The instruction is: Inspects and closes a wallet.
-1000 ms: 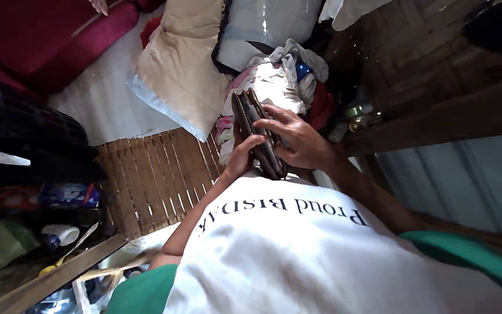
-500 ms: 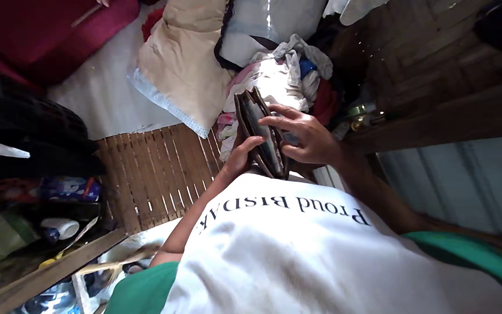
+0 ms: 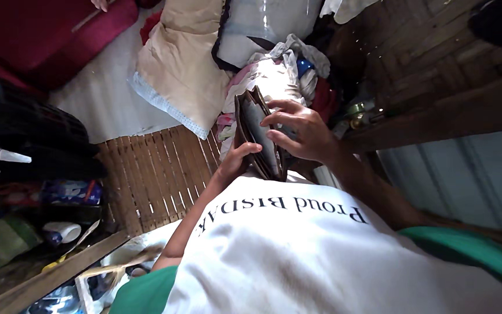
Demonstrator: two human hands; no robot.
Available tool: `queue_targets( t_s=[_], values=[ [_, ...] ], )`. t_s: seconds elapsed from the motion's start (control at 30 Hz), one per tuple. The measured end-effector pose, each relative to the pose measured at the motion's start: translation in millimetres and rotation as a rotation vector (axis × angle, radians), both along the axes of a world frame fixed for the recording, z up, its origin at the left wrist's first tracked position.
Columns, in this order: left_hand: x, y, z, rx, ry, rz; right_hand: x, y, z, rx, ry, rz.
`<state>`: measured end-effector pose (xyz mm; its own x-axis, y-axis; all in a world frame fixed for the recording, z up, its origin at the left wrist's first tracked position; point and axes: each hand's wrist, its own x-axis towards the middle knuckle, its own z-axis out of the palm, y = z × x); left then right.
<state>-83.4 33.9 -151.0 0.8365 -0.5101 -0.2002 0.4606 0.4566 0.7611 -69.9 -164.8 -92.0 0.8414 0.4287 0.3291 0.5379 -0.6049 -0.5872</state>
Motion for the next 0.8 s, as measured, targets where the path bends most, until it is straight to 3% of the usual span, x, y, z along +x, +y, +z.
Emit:
queue_targets(
  t_s=[0.2,0.8],
  values=[
    [1.3,0.1,5.3,0.044,-0.094,-0.023,-1.6,15.5,3.9,-0.046,0.031,-0.136],
    [2.7,-2.3,7.6,0.018,0.089,0.007,6.6,5.3,-7.2,0.138,0.232,-0.069]
  ],
)
